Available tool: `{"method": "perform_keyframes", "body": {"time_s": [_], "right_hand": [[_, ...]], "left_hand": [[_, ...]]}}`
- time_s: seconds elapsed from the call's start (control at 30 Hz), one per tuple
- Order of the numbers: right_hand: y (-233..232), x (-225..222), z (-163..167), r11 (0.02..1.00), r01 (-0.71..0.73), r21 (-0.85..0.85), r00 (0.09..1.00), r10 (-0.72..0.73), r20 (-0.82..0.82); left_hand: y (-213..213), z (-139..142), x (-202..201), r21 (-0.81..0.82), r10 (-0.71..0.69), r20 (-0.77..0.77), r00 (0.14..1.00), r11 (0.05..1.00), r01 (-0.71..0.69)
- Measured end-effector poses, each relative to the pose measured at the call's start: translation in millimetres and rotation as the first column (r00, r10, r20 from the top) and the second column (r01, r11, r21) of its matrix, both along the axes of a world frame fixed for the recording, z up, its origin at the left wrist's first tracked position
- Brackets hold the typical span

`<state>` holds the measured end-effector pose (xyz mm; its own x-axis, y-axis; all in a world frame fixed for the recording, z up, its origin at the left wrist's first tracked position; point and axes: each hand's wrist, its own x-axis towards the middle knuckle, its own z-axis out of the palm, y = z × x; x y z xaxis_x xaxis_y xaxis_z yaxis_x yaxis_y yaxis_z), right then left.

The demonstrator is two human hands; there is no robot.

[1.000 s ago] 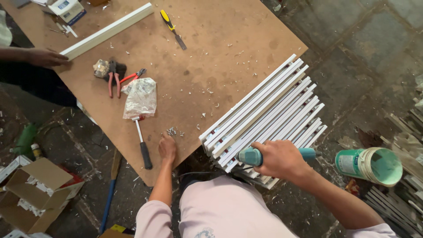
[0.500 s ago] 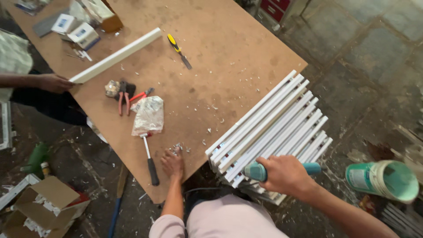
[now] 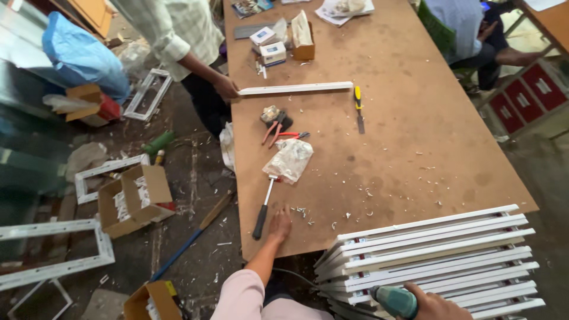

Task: The person sits on the floor beside a stack of white window frame profiles and drives screws into them using a corded power drill. They pick screws from the worktable, position each screw on the frame, and drill it in, repeating across the stack of frames.

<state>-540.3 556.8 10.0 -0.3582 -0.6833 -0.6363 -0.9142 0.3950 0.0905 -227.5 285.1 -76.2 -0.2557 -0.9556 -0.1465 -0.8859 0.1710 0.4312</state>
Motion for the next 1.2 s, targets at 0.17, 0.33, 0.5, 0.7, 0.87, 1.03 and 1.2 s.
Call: {"method": "perform_keyframes", "body": {"time_s": [0.17,0.33,0.5,0.7,0.87,1.03,1.2], "right_hand": [[-6.4,15.4,23.7,1.0,-0.015,-0.021,1.0,0.014,-0.02],[-0.6,39.1,77.4,0.99,0.019,-0.139,0.999,-0.015,0.029],[2.5,57.5,119.6,0.957,0.078,-0.28,0.992,-0.045,0.12],[2.9,62.1,131.5,0.965,0.095,-0.243,0.99,-0.066,0.125],[7.0,57.6,102.6,0.956,0.053,-0.287,0.997,-0.033,0.074],[8.2,24.2,26.0,0.994,0.055,-0.092,0.999,-0.055,0.001],[6.1,-25.1,-67.2,0.993,-0.058,-0.105,0.995,0.066,0.07]], "left_hand": [[0.5,7.3,0.7,0.232,0.295,-0.192,0.936,0.94,-0.249],[8.3,5.2,-9.5,-0.244,0.077,-0.548,0.833,0.938,-0.247],[16.5,0.0,-18.3,0.214,0.318,-0.649,0.691,0.948,-0.236],[17.7,-7.7,-16.3,0.632,0.604,-0.761,0.237,0.773,0.057],[18.5,-4.7,-4.0,0.647,0.646,-0.761,0.055,0.75,0.141],[16.3,5.5,7.8,0.666,0.702,-0.705,-0.105,0.706,0.241],[25.4,13.0,10.3,0.71,0.781,-0.599,-0.178,0.62,0.332]]}}
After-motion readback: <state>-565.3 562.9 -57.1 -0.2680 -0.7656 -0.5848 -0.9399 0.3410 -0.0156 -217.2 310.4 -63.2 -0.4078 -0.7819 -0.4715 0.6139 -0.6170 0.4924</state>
